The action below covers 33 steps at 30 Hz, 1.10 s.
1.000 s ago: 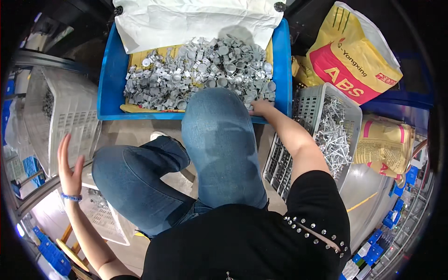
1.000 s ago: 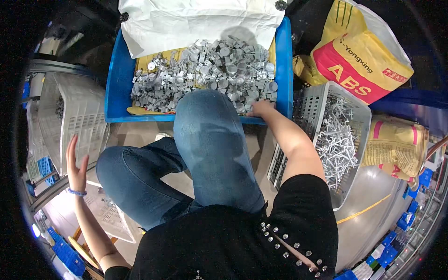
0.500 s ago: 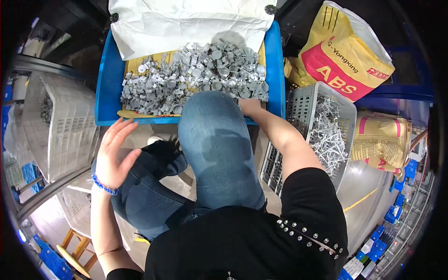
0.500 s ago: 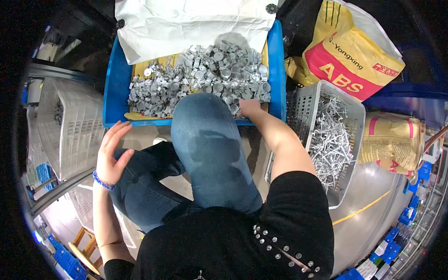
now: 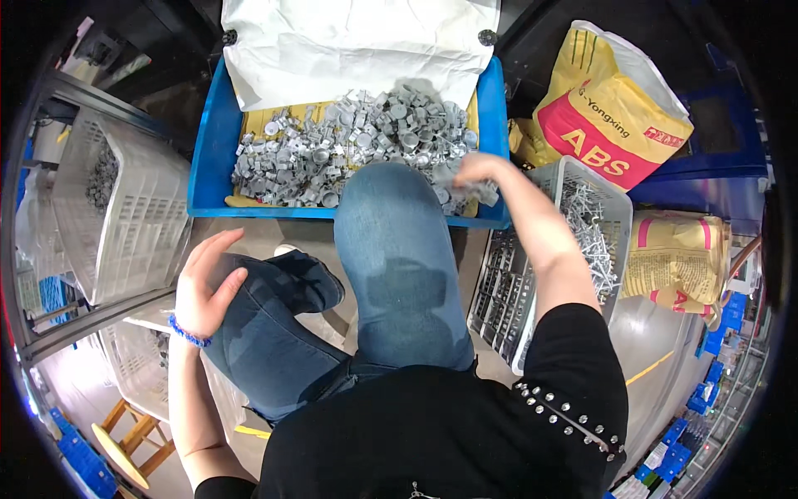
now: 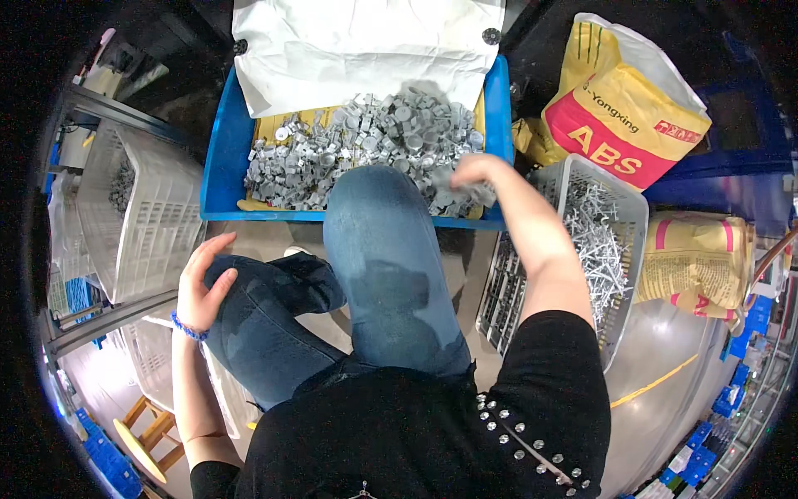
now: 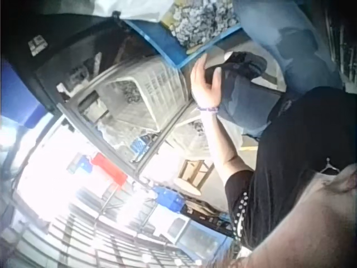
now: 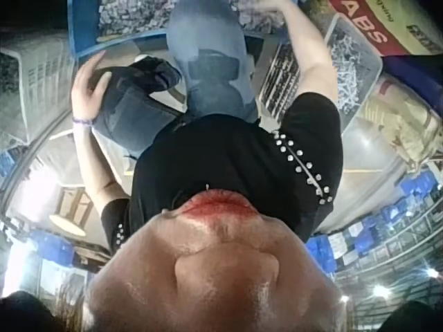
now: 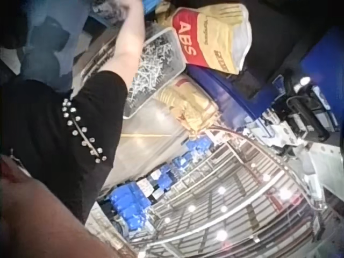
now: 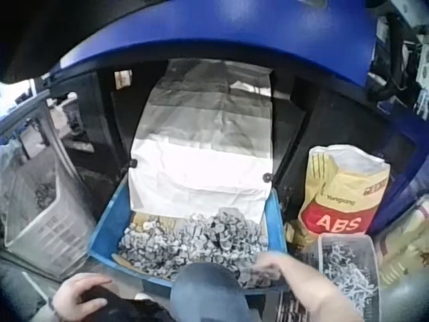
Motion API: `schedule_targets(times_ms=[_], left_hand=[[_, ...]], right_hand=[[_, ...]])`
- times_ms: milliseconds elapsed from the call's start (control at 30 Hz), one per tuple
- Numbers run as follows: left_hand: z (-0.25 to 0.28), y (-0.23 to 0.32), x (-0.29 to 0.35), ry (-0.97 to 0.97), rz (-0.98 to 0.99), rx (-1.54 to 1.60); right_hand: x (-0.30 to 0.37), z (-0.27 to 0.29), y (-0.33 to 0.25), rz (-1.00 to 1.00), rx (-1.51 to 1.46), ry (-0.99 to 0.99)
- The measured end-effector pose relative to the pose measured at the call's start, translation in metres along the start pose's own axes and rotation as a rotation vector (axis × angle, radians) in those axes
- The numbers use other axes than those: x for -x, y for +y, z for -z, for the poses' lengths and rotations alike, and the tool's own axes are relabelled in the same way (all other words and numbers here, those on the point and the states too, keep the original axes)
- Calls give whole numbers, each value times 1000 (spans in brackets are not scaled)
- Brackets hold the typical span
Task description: Sorting and inspecting small manufactured components in a bin.
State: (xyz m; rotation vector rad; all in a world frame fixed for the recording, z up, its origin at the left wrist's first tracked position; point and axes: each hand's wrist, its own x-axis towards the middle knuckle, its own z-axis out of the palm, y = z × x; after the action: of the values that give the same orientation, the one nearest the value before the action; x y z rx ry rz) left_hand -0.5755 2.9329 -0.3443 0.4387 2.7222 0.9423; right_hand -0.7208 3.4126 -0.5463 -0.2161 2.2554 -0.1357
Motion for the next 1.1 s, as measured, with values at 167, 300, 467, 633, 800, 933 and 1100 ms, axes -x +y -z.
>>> schedule_targets(times_ms=[167, 300, 467, 633, 800, 933, 1100], left_hand=[[-19, 52, -35, 280, -49, 653], [-26, 84, -53, 504, -207, 460], [1, 37, 0, 575, -177, 339], [56, -84, 122, 848, 239, 185], [95, -212, 268, 573, 686, -394], [78, -257, 246, 360, 697, -781], [58, -72, 52, 451, 251, -430]], right_hand=[[126, 96, -138, 497, -1047, 817], [182, 76, -281, 963, -1115, 593], [160, 47, -337, 1212, -805, 620], [126, 48, -274, 1183, -712, 555], [8, 0, -83, 313, -1063, 835], [-78, -120, 43, -153, -407, 402], [-87, -146, 13, -293, -130, 321]])
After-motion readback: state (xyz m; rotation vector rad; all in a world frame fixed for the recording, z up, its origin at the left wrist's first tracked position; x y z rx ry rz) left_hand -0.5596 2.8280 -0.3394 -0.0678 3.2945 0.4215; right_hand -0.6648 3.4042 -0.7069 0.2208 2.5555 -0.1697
